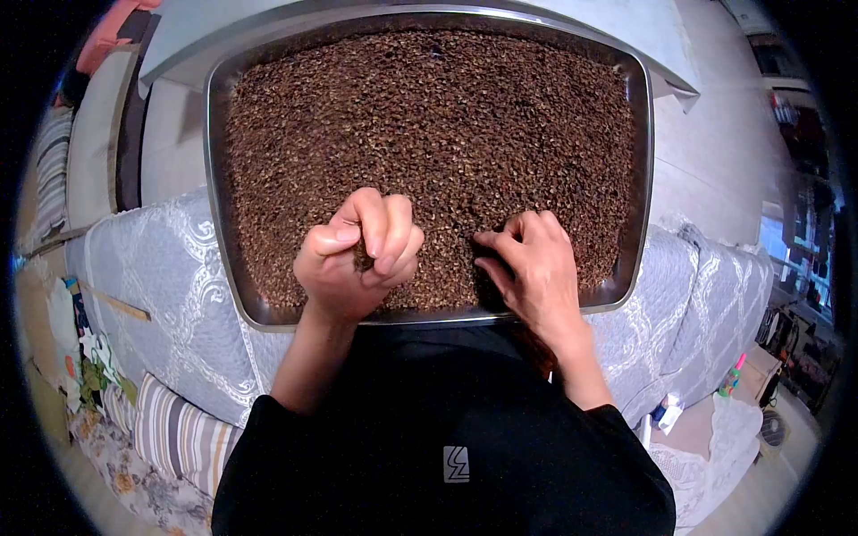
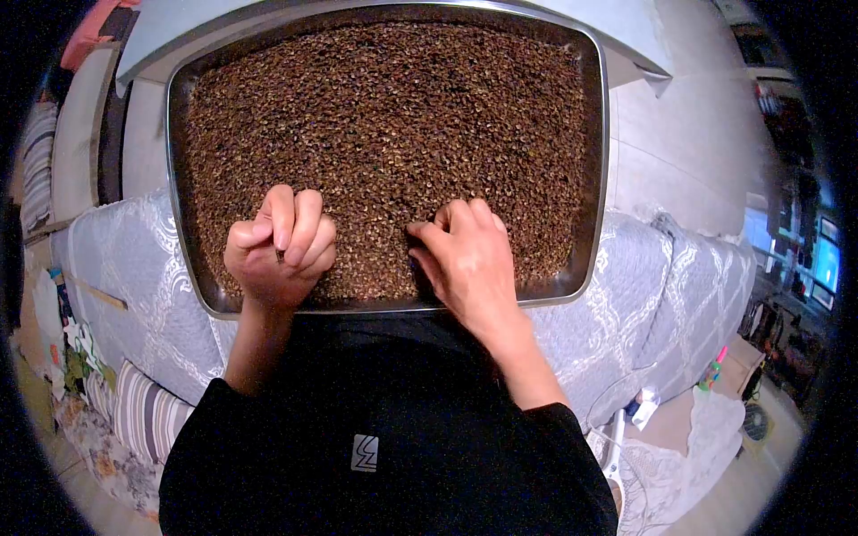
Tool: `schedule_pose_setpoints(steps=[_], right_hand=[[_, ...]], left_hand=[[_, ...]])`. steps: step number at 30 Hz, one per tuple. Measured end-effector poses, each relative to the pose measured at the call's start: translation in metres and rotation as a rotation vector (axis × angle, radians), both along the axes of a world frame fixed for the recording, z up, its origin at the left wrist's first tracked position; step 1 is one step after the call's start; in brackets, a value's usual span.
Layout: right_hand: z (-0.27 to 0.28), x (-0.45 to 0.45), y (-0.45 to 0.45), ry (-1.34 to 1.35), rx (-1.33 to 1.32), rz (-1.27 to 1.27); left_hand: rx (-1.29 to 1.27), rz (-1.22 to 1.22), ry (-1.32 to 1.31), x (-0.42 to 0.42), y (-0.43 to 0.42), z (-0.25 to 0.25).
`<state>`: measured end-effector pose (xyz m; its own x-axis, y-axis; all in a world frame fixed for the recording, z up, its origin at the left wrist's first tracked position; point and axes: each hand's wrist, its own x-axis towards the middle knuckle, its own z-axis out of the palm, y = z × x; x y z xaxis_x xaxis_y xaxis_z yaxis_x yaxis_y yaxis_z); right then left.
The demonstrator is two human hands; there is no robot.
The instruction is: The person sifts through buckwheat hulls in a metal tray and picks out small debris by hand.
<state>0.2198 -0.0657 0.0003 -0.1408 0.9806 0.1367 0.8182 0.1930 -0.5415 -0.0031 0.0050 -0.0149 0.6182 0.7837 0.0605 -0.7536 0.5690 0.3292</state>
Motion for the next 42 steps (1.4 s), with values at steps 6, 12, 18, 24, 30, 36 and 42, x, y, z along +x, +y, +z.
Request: schedule_pose_setpoints(steps=[6,12,18,24,30,36,42], right_hand=[[-0.001,0.012,0.001,0.147,-0.018,-0.032],[0.009,0.036,-0.005,0.175,0.009,-0.201],[0.011,0.028,-0.009,0.096,-0.035,-0.049],[-0.008,0.023,-0.007,0.124,-0.008,-0.094],[0.009,0.036,-0.005,1.137,-0.414,-0.425],[0.016,0.026,0.001,1.520,-0.536,-0.424],[0.023,0.012,0.006,1.123,-0.454,-0.450]], left_hand=[[-0.071,0.010,0.001,0.003,0.000,0.001],[-0.238,-0.014,-0.073,0.004,0.000,0.009],[-0.371,-0.029,-0.093,0.005,-0.002,0.011],[-0.329,-0.055,-0.115,0.008,-0.002,0.001],[-0.264,-0.057,0.052,0.012,-0.005,-0.003],[-0.109,-0.170,0.563,0.027,-0.011,0.011],[0.166,-0.153,0.930,0.041,-0.016,0.017]])
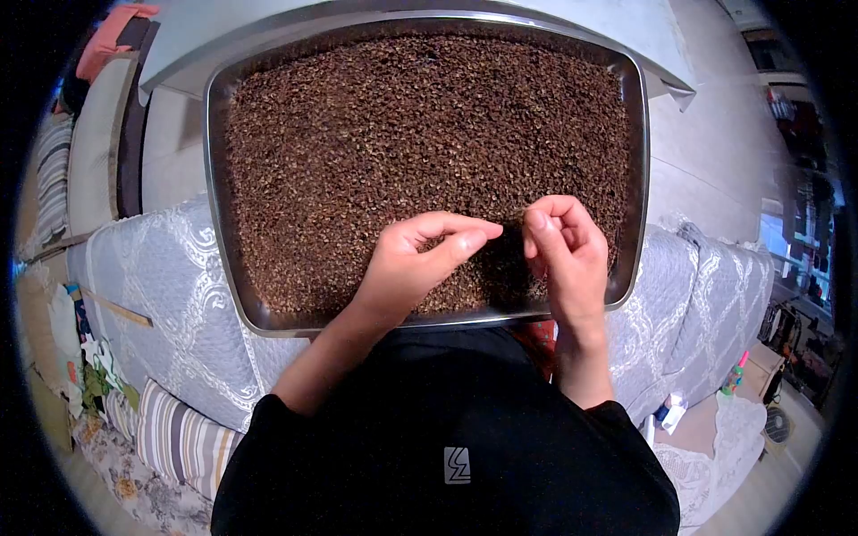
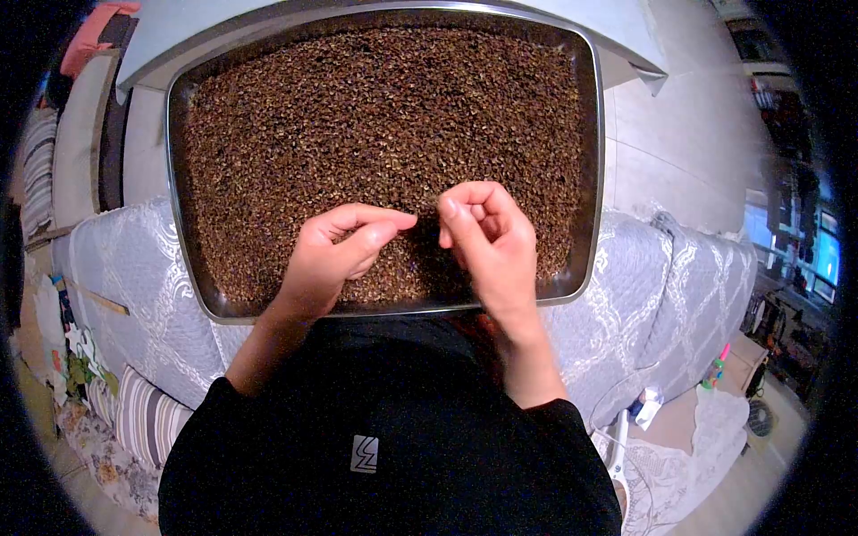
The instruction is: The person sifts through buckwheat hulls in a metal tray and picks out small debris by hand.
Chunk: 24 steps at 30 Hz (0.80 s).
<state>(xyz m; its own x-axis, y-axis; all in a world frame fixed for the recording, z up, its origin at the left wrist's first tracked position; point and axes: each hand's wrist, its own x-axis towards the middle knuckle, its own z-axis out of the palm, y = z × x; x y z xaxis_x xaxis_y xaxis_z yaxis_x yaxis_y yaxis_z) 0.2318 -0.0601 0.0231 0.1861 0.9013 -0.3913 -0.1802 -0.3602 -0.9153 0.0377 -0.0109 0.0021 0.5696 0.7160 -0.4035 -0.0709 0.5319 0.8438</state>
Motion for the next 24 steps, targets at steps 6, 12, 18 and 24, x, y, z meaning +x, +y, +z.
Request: schedule_pose_setpoints(steps=[6,12,18,24], right_hand=[[-0.017,-0.037,0.005,-0.835,0.643,-0.076],[-0.031,-0.039,0.007,-1.045,0.882,-0.039],[-0.025,-0.044,0.000,-0.937,0.799,0.093],[-0.017,-0.028,-0.005,-0.372,0.590,0.165]], left_hand=[[-0.278,0.054,-0.287,0.003,-0.008,-0.014],[-0.586,0.107,-0.486,0.004,-0.006,-0.007],[-0.583,0.141,-0.597,-0.002,-0.003,-0.017],[-0.401,0.108,-0.506,-0.008,0.002,-0.010]])
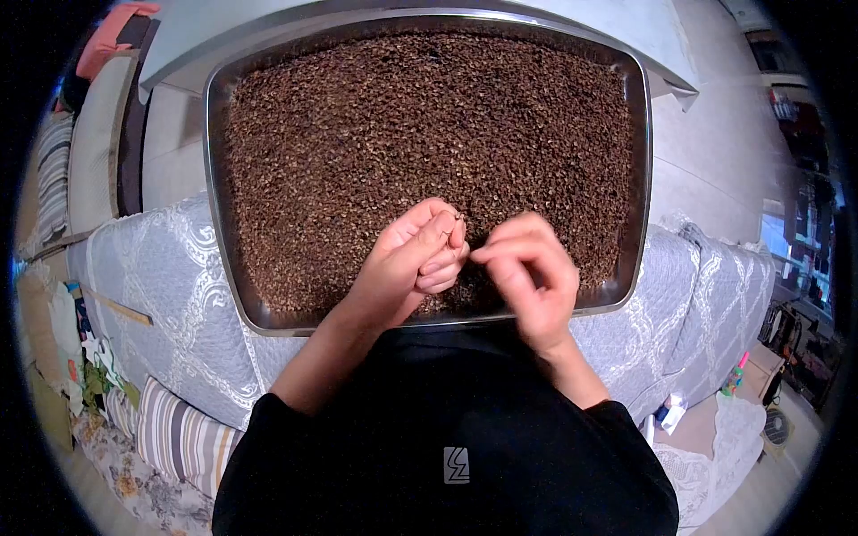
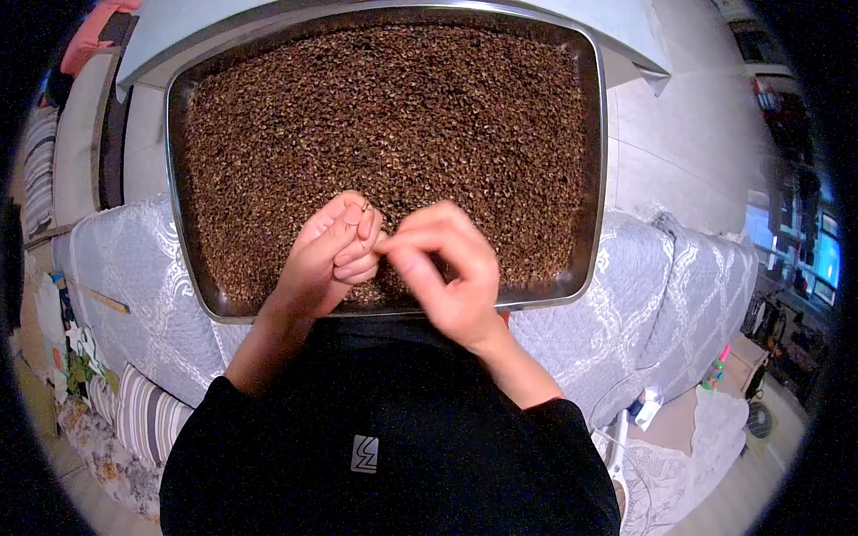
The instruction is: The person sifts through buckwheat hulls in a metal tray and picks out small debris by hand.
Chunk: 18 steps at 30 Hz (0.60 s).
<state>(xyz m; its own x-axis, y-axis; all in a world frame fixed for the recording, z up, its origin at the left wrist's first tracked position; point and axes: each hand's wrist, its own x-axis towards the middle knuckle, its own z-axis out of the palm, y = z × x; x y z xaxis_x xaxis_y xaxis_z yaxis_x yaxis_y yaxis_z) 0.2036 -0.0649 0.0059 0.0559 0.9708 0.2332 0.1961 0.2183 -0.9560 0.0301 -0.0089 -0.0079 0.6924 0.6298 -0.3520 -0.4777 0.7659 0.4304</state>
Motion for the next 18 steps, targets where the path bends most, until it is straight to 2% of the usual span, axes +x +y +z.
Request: schedule_pose_setpoints(steps=[2,4,6,10,13,16,18], right_hand=[[0.004,-0.003,-0.001,0.387,-0.286,-0.090],[0.008,-0.002,0.006,0.445,-0.348,0.025],[-0.002,0.000,0.009,0.165,-0.288,0.094],[-0.004,0.000,0.004,0.180,-0.355,-0.009],[0.001,0.000,0.008,0.123,-0.307,0.024],[0.001,0.004,0.008,0.110,-0.313,0.021],[0.004,0.017,0.009,0.129,-0.414,-0.055]], left_hand=[[0.116,-0.058,-0.016,-0.002,0.000,-0.006],[0.155,-0.136,0.037,-0.004,-0.001,-0.007],[0.168,-0.171,0.110,-0.003,-0.001,-0.004],[0.132,-0.195,0.131,-0.003,-0.002,-0.004],[0.103,-0.208,0.118,-0.002,-0.003,-0.001],[0.081,-0.233,0.058,-0.002,-0.002,0.001],[0.075,-0.168,-0.105,-0.006,0.003,0.001]])
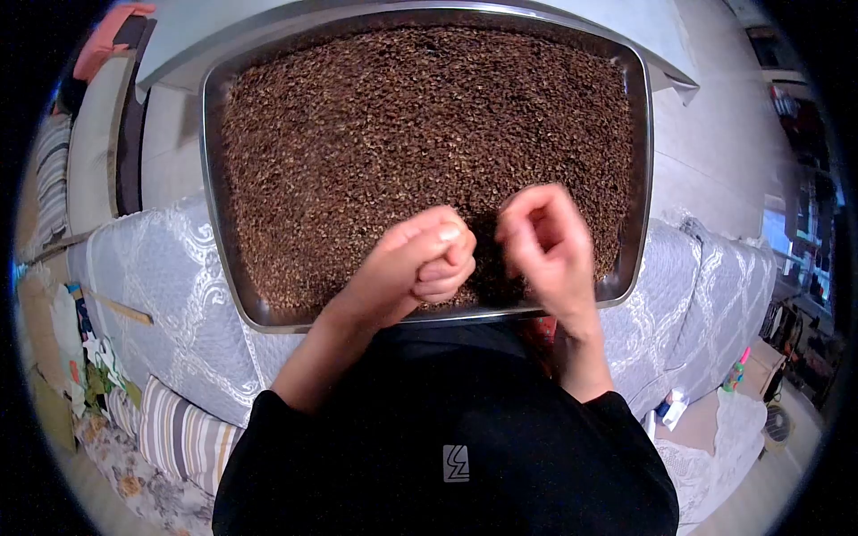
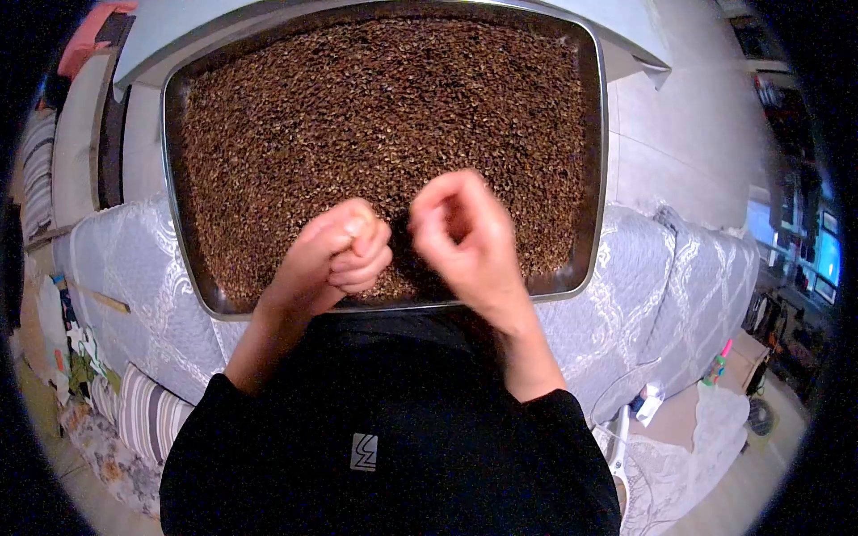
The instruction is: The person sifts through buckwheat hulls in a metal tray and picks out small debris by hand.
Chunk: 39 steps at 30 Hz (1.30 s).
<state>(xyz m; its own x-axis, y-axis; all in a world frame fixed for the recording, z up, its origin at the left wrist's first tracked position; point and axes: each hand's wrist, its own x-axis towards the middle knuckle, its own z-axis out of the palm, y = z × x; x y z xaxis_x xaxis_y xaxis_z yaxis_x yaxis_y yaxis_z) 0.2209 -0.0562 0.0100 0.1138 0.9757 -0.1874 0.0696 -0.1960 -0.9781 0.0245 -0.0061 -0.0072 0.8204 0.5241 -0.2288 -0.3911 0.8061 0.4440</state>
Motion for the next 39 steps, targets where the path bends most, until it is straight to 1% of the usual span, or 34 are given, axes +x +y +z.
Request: schedule_pose_setpoints(steps=[2,4,5,8,9,11,13,16,18,19,21,22,23,24,25,26,28,31,33,37,39], right_hand=[[0.006,0.016,0.003,-0.027,-0.037,-0.169],[0.000,0.029,0.009,-0.305,0.137,-0.219],[0.006,0.034,0.009,-0.616,0.297,-0.169],[0.006,0.038,0.003,-0.753,0.308,-0.122],[0.003,0.038,-0.001,-0.722,0.299,-0.085],[-0.010,0.036,-0.007,-0.737,0.373,0.097],[-0.001,0.017,-0.008,-0.772,0.330,0.244],[0.002,-0.003,-0.004,-0.873,0.295,0.349],[-0.016,0.001,-0.008,-0.897,0.286,0.381],[-0.014,0.001,-0.006,-0.906,0.266,0.380],[-0.016,-0.003,-0.005,-0.384,0.126,0.122],[-0.014,0.001,-0.002,-0.377,0.130,0.100],[-0.011,0.005,0.001,-0.452,0.156,0.120],[-0.009,0.010,0.002,-0.473,0.165,0.119],[-0.008,0.013,0.002,-0.430,0.137,0.112],[-0.010,0.015,-0.002,-0.226,-0.006,0.021],[0.002,0.019,0.001,0.009,-0.170,-0.034],[0.004,0.025,0.001,0.289,-0.230,-0.052],[0.001,0.027,0.000,0.471,-0.217,-0.046],[0.004,0.020,0.001,0.604,-0.225,-0.034],[0.003,0.018,0.001,0.653,-0.226,-0.006]], left_hand=[[-0.026,0.092,-0.140,-0.008,0.006,0.000],[-0.058,0.214,-0.255,-0.019,0.011,0.001],[-0.027,0.245,-0.306,-0.024,0.014,0.001],[-0.005,0.274,-0.345,-0.035,0.021,-0.002],[0.011,0.280,-0.332,-0.034,0.021,-0.003],[0.044,0.291,-0.306,-0.034,0.021,-0.004],[0.062,0.298,-0.267,-0.031,0.018,-0.004],[0.111,0.298,-0.215,-0.026,0.014,-0.004],[0.130,0.297,-0.159,-0.024,0.013,-0.004],[0.135,0.299,-0.141,-0.024,0.013,-0.003],[0.131,0.313,-0.109,-0.025,0.012,-0.001],[0.129,0.319,-0.093,-0.025,0.012,-0.001],[0.128,0.331,-0.104,-0.025,0.012,-0.001],[0.127,0.342,-0.114,-0.025,0.011,-0.002],[0.126,0.353,-0.125,-0.024,0.011,-0.004],[0.109,0.356,-0.132,-0.024,0.011,-0.005],[0.076,0.363,-0.146,-0.022,0.011,-0.009],[-0.018,0.329,-0.273,-0.020,0.014,-0.016],[-0.082,0.316,-0.262,-0.017,0.014,-0.014],[-0.132,0.279,-0.173,-0.009,0.011,-0.006],[-0.084,0.258,0.001,-0.004,0.006,0.000]])
